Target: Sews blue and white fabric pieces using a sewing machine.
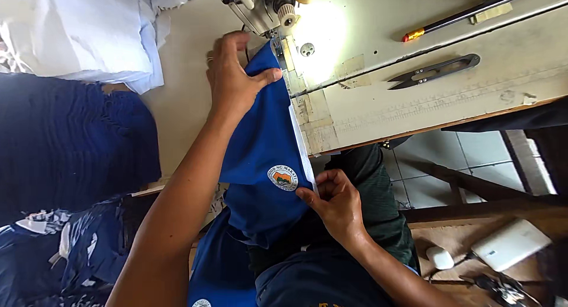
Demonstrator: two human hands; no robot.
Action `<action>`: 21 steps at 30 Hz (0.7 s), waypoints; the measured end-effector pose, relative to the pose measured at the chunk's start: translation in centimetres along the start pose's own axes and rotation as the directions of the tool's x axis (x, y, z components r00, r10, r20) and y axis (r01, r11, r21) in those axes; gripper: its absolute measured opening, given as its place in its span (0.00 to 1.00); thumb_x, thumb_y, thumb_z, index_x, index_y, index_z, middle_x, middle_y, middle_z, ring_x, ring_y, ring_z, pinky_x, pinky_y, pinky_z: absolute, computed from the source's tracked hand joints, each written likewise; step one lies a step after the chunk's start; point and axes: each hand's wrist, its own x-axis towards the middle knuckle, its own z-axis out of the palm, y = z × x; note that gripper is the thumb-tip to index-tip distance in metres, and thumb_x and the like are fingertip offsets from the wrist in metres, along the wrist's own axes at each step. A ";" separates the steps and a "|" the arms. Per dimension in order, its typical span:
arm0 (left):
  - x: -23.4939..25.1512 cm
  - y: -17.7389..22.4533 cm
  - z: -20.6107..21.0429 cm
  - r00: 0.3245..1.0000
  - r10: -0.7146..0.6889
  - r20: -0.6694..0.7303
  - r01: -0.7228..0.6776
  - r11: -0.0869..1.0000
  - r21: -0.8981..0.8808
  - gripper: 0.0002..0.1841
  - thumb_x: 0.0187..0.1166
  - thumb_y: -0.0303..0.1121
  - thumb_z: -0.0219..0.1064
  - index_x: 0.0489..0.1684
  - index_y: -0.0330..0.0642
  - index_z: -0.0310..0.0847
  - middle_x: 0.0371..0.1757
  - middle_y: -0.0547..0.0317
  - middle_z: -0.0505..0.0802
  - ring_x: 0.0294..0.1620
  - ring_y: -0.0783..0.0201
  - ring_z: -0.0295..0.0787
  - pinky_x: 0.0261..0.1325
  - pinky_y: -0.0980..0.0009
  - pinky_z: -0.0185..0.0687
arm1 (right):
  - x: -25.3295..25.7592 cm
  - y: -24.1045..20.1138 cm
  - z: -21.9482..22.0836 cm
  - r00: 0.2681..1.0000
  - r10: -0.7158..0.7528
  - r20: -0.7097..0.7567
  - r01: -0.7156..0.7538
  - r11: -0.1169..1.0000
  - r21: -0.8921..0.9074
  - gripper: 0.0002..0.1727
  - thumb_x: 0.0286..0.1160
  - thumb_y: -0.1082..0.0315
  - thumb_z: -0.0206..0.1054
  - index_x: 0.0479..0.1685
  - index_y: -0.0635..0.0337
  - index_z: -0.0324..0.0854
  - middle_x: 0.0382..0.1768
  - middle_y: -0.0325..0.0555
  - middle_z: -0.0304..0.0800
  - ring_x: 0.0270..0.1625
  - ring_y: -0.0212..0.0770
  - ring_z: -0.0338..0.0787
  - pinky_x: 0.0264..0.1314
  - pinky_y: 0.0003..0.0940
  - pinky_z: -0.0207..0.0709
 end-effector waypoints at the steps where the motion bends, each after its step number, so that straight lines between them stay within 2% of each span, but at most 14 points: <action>1: -0.5 0.4 0.0 0.997 0.016 -0.078 -0.010 0.997 0.076 0.47 0.59 0.59 0.84 0.77 0.38 0.73 0.73 0.39 0.82 0.74 0.39 0.75 0.74 0.39 0.67 | 0.1 0.0 0.0 1.000 0.021 0.018 -0.022 1.000 0.007 0.24 0.65 0.58 0.83 0.53 0.61 0.81 0.24 0.32 0.89 0.23 0.24 0.85 0.27 0.20 0.82; 2: -1.1 0.6 0.3 0.987 0.071 -0.141 -0.051 0.988 0.145 0.45 0.61 0.60 0.82 0.73 0.37 0.76 0.70 0.36 0.82 0.72 0.35 0.74 0.71 0.37 0.65 | 0.1 0.0 -0.1 0.999 0.027 0.033 -0.028 1.000 0.006 0.23 0.67 0.58 0.82 0.55 0.63 0.83 0.26 0.33 0.91 0.24 0.24 0.87 0.29 0.20 0.84; 3: -1.6 0.7 0.6 0.974 0.154 -0.169 -0.120 0.974 0.194 0.38 0.67 0.58 0.79 0.67 0.36 0.80 0.65 0.34 0.85 0.67 0.34 0.78 0.67 0.37 0.68 | 0.1 0.1 -0.1 0.999 0.018 0.039 -0.018 1.000 0.006 0.19 0.69 0.59 0.81 0.51 0.62 0.88 0.27 0.33 0.93 0.26 0.23 0.88 0.31 0.20 0.85; 5: -2.6 0.5 1.7 0.936 0.320 -0.148 -0.278 0.929 0.245 0.19 0.82 0.48 0.69 0.53 0.41 0.90 0.53 0.41 0.91 0.58 0.40 0.85 0.59 0.42 0.74 | 0.0 0.4 -0.1 0.999 -0.039 0.033 0.040 0.999 -0.012 0.12 0.72 0.59 0.79 0.39 0.59 0.92 0.27 0.33 0.93 0.27 0.21 0.87 0.31 0.19 0.83; 6: -3.0 0.3 2.3 0.916 0.378 -0.132 -0.337 0.906 0.256 0.14 0.87 0.42 0.65 0.52 0.43 0.93 0.52 0.44 0.92 0.55 0.43 0.87 0.57 0.46 0.76 | 0.0 0.5 -0.1 0.997 -0.070 0.034 0.070 0.997 -0.018 0.11 0.73 0.59 0.78 0.37 0.59 0.93 0.28 0.34 0.93 0.28 0.22 0.87 0.32 0.18 0.82; 7: -3.5 0.1 2.7 0.910 0.403 -0.102 -0.366 0.892 0.264 0.15 0.90 0.39 0.61 0.54 0.44 0.93 0.54 0.46 0.93 0.56 0.45 0.88 0.57 0.49 0.80 | -0.1 0.6 -0.1 0.994 -0.099 0.042 0.100 0.995 -0.018 0.11 0.74 0.59 0.78 0.36 0.59 0.93 0.31 0.35 0.93 0.31 0.23 0.88 0.34 0.19 0.84; 8: -3.9 0.0 2.9 0.914 0.400 -0.067 -0.372 0.892 0.257 0.16 0.92 0.38 0.57 0.60 0.44 0.91 0.60 0.48 0.92 0.62 0.46 0.87 0.62 0.51 0.80 | -0.1 0.6 -0.2 0.991 -0.123 0.055 0.124 0.992 -0.012 0.10 0.75 0.60 0.77 0.37 0.59 0.93 0.34 0.37 0.93 0.33 0.24 0.89 0.36 0.20 0.85; 9: -4.3 -0.2 2.9 0.922 0.385 -0.031 -0.367 0.899 0.241 0.17 0.92 0.38 0.55 0.66 0.45 0.89 0.69 0.50 0.90 0.70 0.46 0.84 0.70 0.51 0.77 | -0.2 0.5 -0.3 0.987 -0.144 0.069 0.145 0.989 0.001 0.10 0.76 0.62 0.76 0.39 0.60 0.92 0.35 0.38 0.93 0.35 0.25 0.90 0.38 0.21 0.86; 11: -4.8 -0.8 3.0 0.925 0.380 -0.017 -0.369 0.907 0.201 0.19 0.92 0.38 0.54 0.72 0.46 0.86 0.76 0.54 0.87 0.78 0.49 0.79 0.77 0.54 0.72 | -0.4 0.2 -0.6 0.980 -0.172 0.096 0.170 0.985 0.020 0.09 0.78 0.64 0.75 0.42 0.62 0.92 0.35 0.38 0.95 0.35 0.24 0.91 0.38 0.21 0.87; 15: -4.8 -1.5 3.2 0.921 0.384 -0.068 -0.369 0.915 0.164 0.19 0.91 0.39 0.56 0.71 0.49 0.88 0.75 0.55 0.88 0.79 0.53 0.79 0.81 0.57 0.72 | -0.3 -0.7 -0.8 0.969 -0.213 0.123 0.214 0.977 0.004 0.09 0.80 0.65 0.72 0.43 0.63 0.90 0.31 0.36 0.93 0.30 0.22 0.89 0.33 0.18 0.84; 21: -2.2 -1.8 3.7 0.901 0.423 -0.102 -0.410 0.903 0.126 0.17 0.89 0.39 0.59 0.66 0.47 0.90 0.69 0.46 0.88 0.73 0.49 0.82 0.73 0.58 0.77 | 1.6 -1.4 -0.2 0.966 -0.240 0.096 0.243 0.970 -0.013 0.09 0.80 0.66 0.72 0.43 0.64 0.90 0.29 0.36 0.93 0.29 0.22 0.88 0.31 0.18 0.83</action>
